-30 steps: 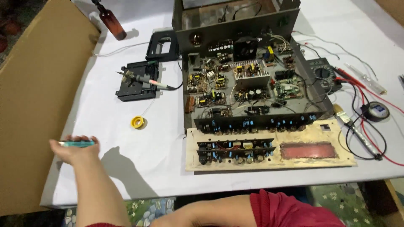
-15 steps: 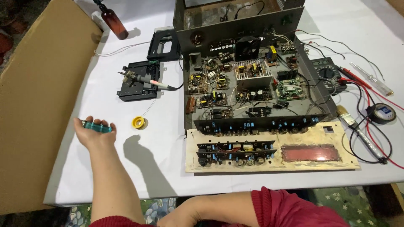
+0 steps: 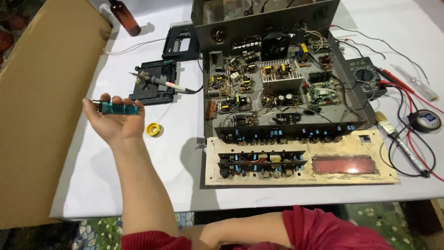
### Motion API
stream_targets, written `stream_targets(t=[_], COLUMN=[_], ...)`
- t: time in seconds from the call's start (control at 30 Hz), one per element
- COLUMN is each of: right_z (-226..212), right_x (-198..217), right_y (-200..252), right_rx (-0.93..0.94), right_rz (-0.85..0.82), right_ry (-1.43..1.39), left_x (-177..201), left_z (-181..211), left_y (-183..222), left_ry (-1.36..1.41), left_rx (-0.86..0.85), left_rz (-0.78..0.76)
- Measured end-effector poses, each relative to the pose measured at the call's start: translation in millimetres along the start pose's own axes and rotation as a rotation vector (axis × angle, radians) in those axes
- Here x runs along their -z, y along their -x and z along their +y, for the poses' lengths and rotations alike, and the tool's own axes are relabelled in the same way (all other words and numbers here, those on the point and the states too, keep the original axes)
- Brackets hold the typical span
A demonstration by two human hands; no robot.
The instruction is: The person is repairing an electronic device by heat shrinking tubing onto wire connections using a lighter and adjusting components with a screwdriver.
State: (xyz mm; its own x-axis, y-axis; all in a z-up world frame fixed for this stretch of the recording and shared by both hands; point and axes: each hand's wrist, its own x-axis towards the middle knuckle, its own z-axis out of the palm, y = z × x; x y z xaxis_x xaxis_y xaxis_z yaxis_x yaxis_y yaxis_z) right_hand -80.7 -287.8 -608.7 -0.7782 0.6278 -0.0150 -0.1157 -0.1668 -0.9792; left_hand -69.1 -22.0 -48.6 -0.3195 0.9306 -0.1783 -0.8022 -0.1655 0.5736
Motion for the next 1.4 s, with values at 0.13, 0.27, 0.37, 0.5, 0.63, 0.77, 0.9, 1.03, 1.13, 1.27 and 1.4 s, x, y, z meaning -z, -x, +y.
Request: stream_targets(t=[0.13,0.27,0.37,0.5,0.63,0.77,0.9,1.03,1.13,1.27,1.4], right_z=[-193,-244,-273,-319,-369,-417,-472,-472,-477,-508,-530], right_x=[0,1,-10,-4,4,16,35,69,97,128,167], right_y=[36,63,71,90,103,128,138,155,188,231,282], right_rx=[0.01,0.079,-0.007,-0.163,-0.359,-0.541,-0.645,-0.494,-0.206,-0.078,-0.055], right_rz=[0.085,0.029,0.039,0.061,0.086,0.104,0.147,0.145,0.112,0.264,0.496], right_ry=[-0.259,-0.236,-0.254,-0.287,-0.298,-0.3,-0.295,-0.441,-0.543,-0.244,-0.262], left_x=[-10,-9,4,0,-17,-27,-58,-75,-71,-71,-54], left_z=[-6,-7,-15,-38,-42,-41,-31,-26,-30,-63,-105], left_y=[10,12,1,19,47,65,81,95,96,101,73], left_ry=[0.016,0.017,-0.007,0.016,-0.003,-0.024,0.017,0.044,0.107,0.045,-0.103], left_rx=[-0.018,-0.044,-0.008,0.026,0.121,0.13,0.107,0.084,0.062,-0.145,-0.048], left_rz=[-0.08,-0.095,-0.069,-0.063,0.074,-0.012,-0.139,-0.508,-0.794,-0.792,-0.925])
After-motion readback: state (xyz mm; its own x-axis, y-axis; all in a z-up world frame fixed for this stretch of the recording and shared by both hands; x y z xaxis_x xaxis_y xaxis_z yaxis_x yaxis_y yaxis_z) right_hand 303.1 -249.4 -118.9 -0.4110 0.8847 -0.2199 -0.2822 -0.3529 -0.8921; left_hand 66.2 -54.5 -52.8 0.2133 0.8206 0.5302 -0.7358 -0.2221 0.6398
